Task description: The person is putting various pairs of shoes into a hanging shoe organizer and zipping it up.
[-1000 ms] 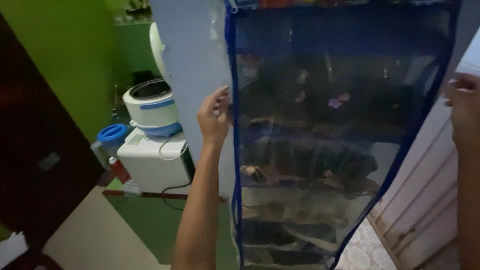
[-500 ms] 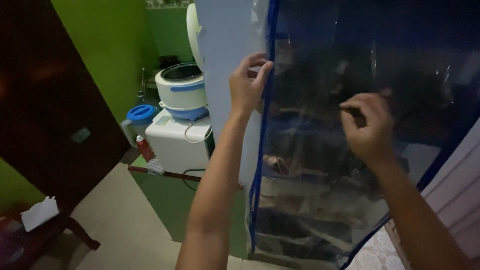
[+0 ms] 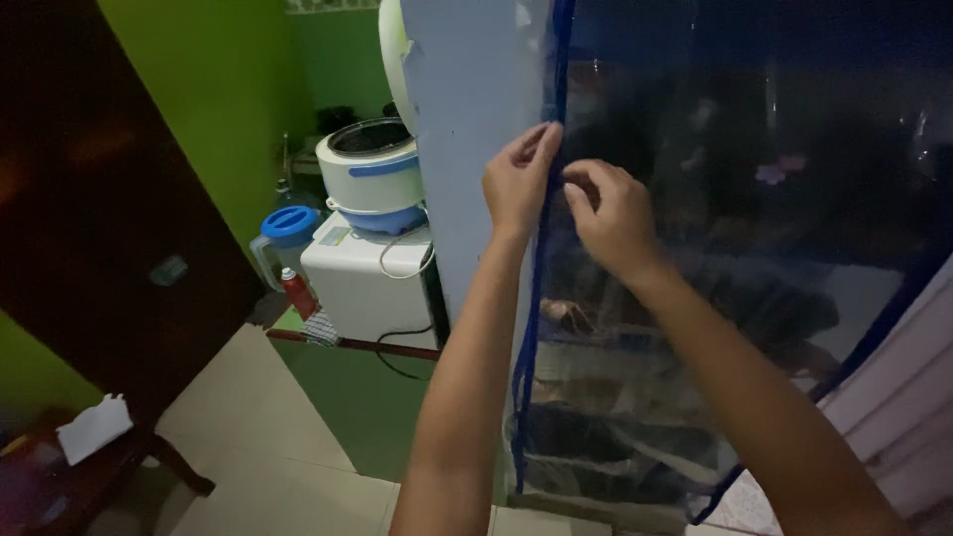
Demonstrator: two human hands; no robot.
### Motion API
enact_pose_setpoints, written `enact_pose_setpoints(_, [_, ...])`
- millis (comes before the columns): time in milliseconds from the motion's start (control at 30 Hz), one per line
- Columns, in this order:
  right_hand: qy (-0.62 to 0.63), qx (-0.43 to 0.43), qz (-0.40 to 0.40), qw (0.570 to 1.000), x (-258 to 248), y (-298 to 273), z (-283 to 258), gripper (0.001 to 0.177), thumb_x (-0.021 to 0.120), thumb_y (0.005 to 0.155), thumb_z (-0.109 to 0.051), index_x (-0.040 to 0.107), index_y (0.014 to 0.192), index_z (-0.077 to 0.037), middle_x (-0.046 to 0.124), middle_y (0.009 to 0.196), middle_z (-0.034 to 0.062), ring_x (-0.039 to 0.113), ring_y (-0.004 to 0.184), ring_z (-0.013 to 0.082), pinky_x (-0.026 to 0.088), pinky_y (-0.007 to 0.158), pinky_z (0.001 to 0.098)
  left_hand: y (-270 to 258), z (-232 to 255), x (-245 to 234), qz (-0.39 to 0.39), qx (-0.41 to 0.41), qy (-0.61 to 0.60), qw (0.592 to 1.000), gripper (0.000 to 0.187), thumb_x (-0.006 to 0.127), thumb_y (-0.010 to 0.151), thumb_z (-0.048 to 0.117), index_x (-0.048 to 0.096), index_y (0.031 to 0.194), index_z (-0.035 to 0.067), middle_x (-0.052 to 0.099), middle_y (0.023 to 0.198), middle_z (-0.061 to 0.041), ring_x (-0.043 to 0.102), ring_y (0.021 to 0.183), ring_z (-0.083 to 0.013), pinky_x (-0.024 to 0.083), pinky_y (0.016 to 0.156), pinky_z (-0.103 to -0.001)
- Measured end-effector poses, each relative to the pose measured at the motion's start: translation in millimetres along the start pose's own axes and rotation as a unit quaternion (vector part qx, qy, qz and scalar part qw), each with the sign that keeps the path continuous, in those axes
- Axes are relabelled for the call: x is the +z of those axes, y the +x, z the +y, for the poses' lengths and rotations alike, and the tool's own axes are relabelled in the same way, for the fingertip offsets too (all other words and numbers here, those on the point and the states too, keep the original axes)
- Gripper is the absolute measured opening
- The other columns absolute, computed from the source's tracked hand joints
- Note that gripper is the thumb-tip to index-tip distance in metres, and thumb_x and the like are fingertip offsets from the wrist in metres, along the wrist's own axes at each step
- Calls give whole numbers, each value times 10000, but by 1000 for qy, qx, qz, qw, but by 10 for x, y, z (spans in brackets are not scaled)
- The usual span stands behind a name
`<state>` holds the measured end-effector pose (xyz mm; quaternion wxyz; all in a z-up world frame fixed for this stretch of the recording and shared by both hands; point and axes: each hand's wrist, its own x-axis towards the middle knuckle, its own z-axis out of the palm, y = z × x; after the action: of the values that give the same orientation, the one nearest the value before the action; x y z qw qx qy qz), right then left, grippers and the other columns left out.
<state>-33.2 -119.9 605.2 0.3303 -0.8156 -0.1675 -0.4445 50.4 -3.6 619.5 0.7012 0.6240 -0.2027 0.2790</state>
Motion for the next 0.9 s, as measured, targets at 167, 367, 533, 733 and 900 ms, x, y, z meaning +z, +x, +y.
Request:
enact_pose_setpoints(167, [-94, -45, 22, 994, 161, 90, -4, 192, 686, 950, -161, 648, 1080, -25, 707, 983, 131, 704, 922, 295, 557, 787, 430, 270, 95, 101, -10, -69, -67, 995, 377, 767, 869, 352, 795, 1126, 77, 809, 1025, -90, 746, 930, -174, 574, 816, -308])
enact_pose_setpoints(367, [-241, -23, 12, 970, 326, 170, 89, 666, 687, 921, -654, 578, 1034, -7, 648, 828, 163, 654, 763, 330, 500, 675, 473, 385, 174, 6, -34, -165, -91, 982, 313, 783, 883, 277, 787, 1118, 71, 765, 1070, -76, 673, 978, -165, 511, 831, -296])
enact_pose_setpoints(533, [-223, -29, 19, 974, 323, 180, 114, 599, 630, 977, -591, 572, 1103, -8, 643, 766, 150, 660, 728, 325, 504, 687, 474, 341, 121, -50, 35, 59, 19, 997, 170, 738, 934, 225, 754, 1025, 82, 798, 963, -80, 758, 850, -159, 592, 771, -274])
enact_pose_setpoints(733, [-114, -35, 25, 993, 287, 61, 248, 344, 580, 1039, -362, 556, 1150, -37, 697, 838, 101, 719, 717, 270, 543, 620, 388, 179, 312, -125, 83, 239, 169, 952, 100, 600, 1027, 113, 648, 961, 56, 685, 917, -68, 678, 751, -192, 553, 673, -323])
enact_pose_setpoints(900, [-88, -8, 43, 995, 216, -2, 198, 318, 684, 994, -275, 516, 1115, -33, 675, 760, 129, 706, 654, 272, 536, 561, 379, -12, 163, -146, 66, 341, 438, 829, 213, 655, 918, 77, 686, 1122, 133, 704, 983, -74, 703, 891, -284, 557, 736, -407])
